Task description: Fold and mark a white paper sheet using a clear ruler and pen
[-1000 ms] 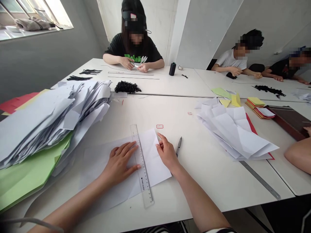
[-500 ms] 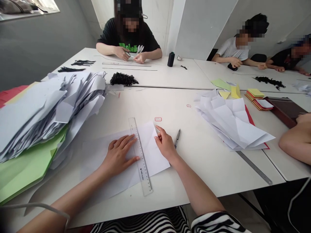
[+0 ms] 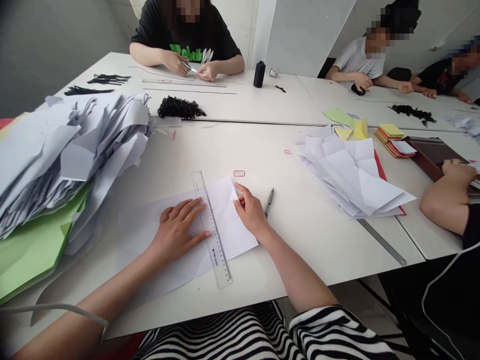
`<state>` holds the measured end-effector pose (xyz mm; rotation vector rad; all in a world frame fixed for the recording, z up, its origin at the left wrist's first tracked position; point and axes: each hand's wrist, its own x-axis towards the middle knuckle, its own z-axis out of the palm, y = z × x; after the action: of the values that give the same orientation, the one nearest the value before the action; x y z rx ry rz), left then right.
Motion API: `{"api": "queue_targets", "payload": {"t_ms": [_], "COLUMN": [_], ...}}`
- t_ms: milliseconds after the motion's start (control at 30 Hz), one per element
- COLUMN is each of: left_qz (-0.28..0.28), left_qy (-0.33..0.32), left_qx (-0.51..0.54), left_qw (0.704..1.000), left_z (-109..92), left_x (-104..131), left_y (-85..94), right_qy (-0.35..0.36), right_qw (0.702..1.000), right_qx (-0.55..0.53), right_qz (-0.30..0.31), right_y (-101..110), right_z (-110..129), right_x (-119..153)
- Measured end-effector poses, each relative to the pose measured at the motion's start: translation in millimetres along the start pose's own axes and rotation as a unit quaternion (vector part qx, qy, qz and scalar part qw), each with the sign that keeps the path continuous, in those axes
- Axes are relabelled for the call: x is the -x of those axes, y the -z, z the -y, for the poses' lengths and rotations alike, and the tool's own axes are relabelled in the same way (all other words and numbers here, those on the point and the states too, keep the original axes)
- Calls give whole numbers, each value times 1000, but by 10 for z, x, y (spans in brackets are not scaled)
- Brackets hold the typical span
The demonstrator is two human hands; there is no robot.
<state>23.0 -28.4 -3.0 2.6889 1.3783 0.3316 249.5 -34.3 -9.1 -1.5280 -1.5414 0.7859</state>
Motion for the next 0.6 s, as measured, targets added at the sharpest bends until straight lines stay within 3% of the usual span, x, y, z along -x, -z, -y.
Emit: {"api": "queue_targets", "payload": {"t_ms": [600], "left_qz": [-11], "left_qy": [2], "left_qx": [4], "left_qw": [1000], "left_z": [-20], "left_x": [6], "left_y": [-17], "right_qy": [0], "right_qw": [1000], "right_qx": [1], "right_qz": [0], "right_y": [1], "right_z": [-1], "right_x": [1]}}
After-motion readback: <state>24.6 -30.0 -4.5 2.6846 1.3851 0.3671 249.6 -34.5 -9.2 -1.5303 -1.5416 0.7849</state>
